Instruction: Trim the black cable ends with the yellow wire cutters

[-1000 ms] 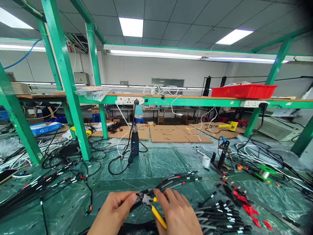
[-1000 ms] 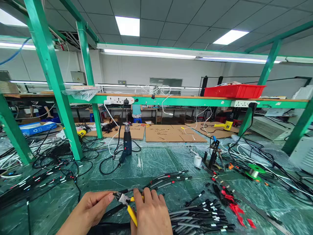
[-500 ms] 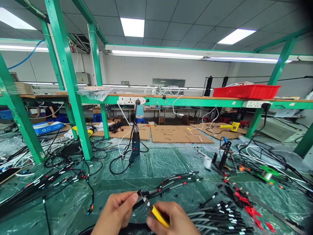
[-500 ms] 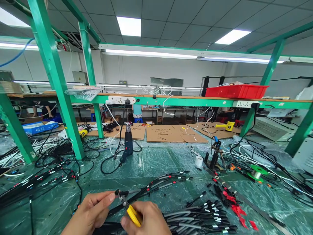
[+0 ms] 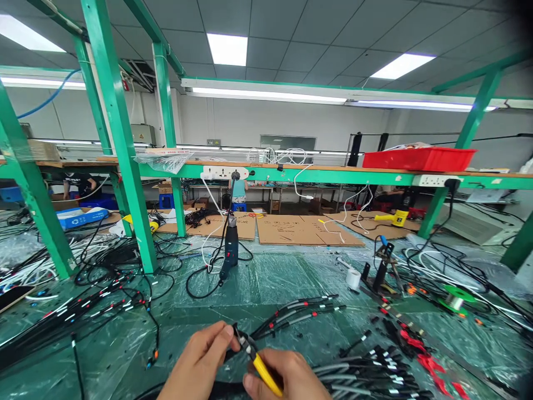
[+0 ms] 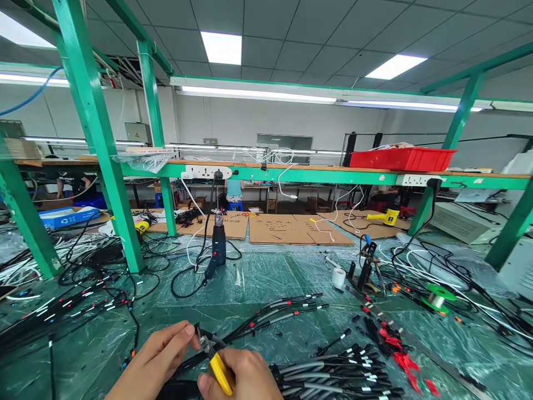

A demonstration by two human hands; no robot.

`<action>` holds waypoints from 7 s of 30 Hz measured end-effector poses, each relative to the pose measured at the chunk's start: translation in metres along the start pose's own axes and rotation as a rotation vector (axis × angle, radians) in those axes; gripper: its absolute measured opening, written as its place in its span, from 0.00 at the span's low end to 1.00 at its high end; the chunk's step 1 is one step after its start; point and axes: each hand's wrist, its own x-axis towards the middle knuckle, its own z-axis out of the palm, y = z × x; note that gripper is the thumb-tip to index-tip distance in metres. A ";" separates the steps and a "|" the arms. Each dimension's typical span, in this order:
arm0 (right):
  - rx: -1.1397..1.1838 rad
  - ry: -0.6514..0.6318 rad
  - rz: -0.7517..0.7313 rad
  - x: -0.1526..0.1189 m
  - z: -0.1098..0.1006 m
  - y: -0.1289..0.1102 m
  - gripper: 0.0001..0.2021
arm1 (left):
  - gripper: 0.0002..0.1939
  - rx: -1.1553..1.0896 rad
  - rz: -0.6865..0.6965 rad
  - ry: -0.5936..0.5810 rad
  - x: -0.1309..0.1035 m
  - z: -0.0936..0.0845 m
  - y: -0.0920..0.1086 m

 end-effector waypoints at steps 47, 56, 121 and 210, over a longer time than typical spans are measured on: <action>-0.462 0.070 0.038 -0.010 -0.013 -0.017 0.07 | 0.30 0.027 0.016 -0.113 -0.005 -0.016 0.004; -0.519 0.115 0.052 -0.012 -0.007 -0.013 0.10 | 0.27 0.009 -0.027 -0.077 -0.008 -0.013 0.007; -0.543 0.763 -0.201 0.003 0.042 0.006 0.24 | 0.25 -0.411 -0.025 0.178 -0.017 0.021 -0.001; -0.476 0.164 -0.032 -0.015 -0.029 -0.018 0.16 | 0.22 0.315 0.159 0.012 -0.009 -0.011 0.003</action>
